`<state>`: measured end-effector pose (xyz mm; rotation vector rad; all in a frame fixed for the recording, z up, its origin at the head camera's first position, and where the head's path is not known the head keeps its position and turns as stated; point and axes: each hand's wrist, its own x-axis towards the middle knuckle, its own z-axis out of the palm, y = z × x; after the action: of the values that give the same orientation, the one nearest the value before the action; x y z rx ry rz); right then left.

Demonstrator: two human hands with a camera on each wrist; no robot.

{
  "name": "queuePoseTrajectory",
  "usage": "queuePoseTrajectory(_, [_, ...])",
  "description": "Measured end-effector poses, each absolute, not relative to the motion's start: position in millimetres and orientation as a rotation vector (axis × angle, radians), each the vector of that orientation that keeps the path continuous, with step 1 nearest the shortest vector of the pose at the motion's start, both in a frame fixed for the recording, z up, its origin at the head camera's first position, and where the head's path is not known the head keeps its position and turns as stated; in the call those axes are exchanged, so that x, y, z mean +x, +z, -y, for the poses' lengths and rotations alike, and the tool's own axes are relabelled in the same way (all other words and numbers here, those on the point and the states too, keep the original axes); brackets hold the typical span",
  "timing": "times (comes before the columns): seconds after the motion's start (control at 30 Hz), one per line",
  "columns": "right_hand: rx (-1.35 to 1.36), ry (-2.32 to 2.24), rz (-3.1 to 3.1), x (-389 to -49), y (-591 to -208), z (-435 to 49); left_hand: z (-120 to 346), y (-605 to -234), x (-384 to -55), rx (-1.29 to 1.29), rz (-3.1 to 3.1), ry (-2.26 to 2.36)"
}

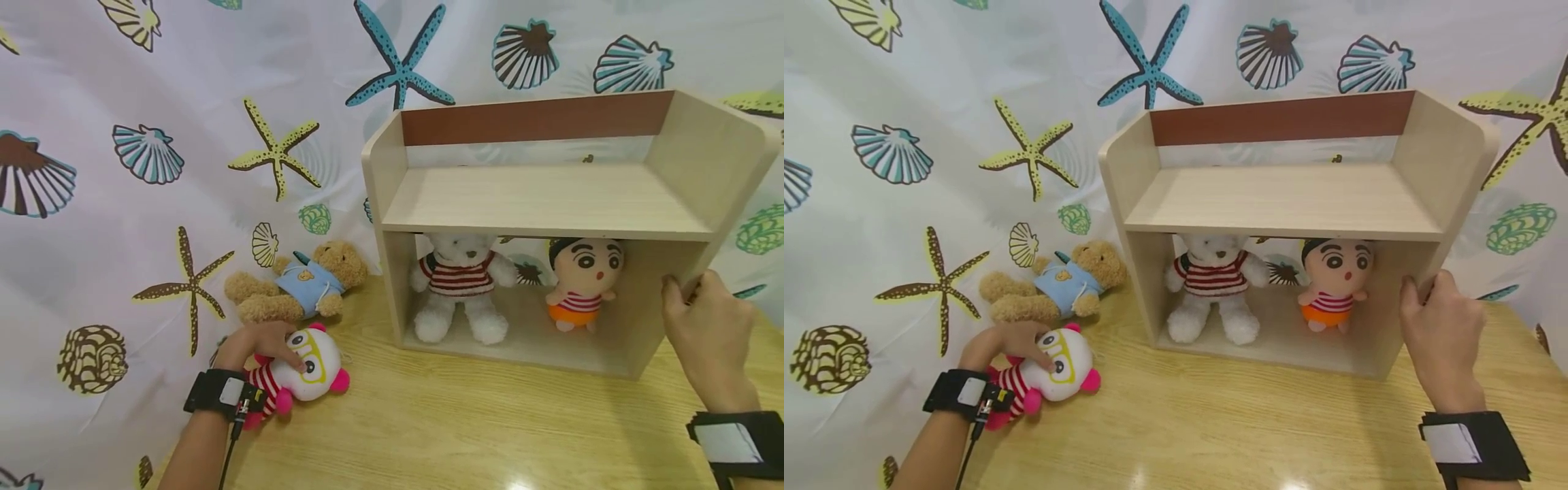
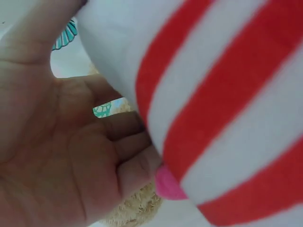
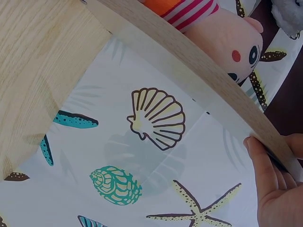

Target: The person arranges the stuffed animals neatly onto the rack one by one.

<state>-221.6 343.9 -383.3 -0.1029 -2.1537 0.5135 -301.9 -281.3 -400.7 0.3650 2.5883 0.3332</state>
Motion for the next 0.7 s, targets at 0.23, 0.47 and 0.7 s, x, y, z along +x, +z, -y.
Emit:
queuePoseTrajectory(0.23, [-0.077,0.510,2.139,-224,-381,-342,278,-399,-299,0.412,-2.622,0.497])
queuePoseTrajectory(0.47, [-0.101,0.515,2.143,-222,-379,-342,272,-398,-299,0.398,-2.559,0.755])
queuePoseTrajectory(0.7, [-0.121,0.518,2.171,-220,-382,-342,269,-399,-298,0.497,-2.634,0.836])
